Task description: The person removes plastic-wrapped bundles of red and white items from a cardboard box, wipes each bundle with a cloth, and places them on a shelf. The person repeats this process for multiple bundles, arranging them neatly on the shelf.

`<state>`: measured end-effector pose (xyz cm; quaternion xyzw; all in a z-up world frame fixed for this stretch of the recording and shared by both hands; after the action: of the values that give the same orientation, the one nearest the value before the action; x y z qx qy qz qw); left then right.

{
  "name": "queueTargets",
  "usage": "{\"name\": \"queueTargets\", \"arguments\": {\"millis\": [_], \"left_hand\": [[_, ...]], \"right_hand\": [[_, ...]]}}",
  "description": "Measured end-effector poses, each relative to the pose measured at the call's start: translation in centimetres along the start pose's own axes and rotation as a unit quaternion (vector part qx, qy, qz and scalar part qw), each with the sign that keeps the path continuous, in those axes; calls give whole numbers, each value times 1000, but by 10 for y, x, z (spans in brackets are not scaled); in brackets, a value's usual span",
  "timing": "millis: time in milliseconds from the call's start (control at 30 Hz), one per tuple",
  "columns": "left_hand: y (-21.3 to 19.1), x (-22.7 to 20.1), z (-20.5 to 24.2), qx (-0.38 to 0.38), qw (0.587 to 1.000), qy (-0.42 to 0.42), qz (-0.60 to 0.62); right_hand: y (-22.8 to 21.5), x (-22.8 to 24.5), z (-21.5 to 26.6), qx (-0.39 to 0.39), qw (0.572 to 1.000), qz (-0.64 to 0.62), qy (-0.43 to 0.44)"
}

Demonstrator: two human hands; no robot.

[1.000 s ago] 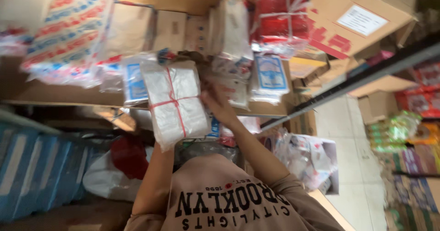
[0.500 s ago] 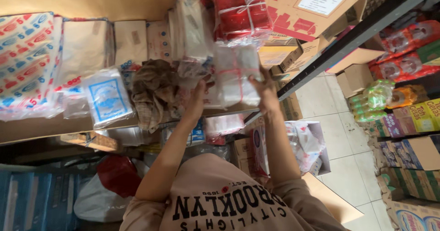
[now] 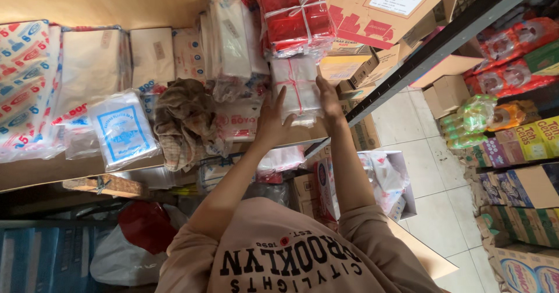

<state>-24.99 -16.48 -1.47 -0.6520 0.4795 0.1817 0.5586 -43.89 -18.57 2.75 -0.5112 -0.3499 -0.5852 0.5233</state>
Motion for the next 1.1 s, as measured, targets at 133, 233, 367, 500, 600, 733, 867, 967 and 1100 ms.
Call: {"name": "queueTargets", "arguments": {"millis": [133, 233, 367, 500, 600, 733, 867, 967, 1100], "left_hand": [[8, 3, -5, -16, 996, 62, 58], [25, 16, -7, 33, 996, -21, 85], [27, 17, -8, 11, 997, 16, 77], [15, 18, 3, -9, 996, 45, 71], [5, 25, 5, -3, 992, -1, 130], [-9, 16, -2, 18, 988, 22, 153], [-14, -6, -1, 55, 989, -9, 134], [-12, -24, 5, 86, 990, -40, 100], [-18, -41, 6, 53, 990, 36, 128]], "right_hand": [[8, 13, 12, 29, 999, 22, 12], [7, 9, 15, 11, 992, 54, 113], [5, 1, 3, 32, 998, 33, 48], [-4, -14, -10, -40, 996, 70, -33], [-10, -13, -3, -104, 972, 170, -125], [-9, -2, 12, -144, 960, 214, -108], [-2, 9, 28, -70, 989, -20, -126], [-9, 18, 38, -98, 984, -36, -146], [-31, 33, 46, -174, 970, -104, -133]]}}
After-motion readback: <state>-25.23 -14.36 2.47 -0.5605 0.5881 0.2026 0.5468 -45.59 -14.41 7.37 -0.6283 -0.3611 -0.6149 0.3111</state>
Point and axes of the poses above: each hand's wrist, its own z-axis away from the middle knuckle, its own y-axis out of the palm, x = y × z, the point moved 5 cm from there along -z, towards the middle knuckle, and after that the axes turned 2 degrees about z, right-handed, at the moved point
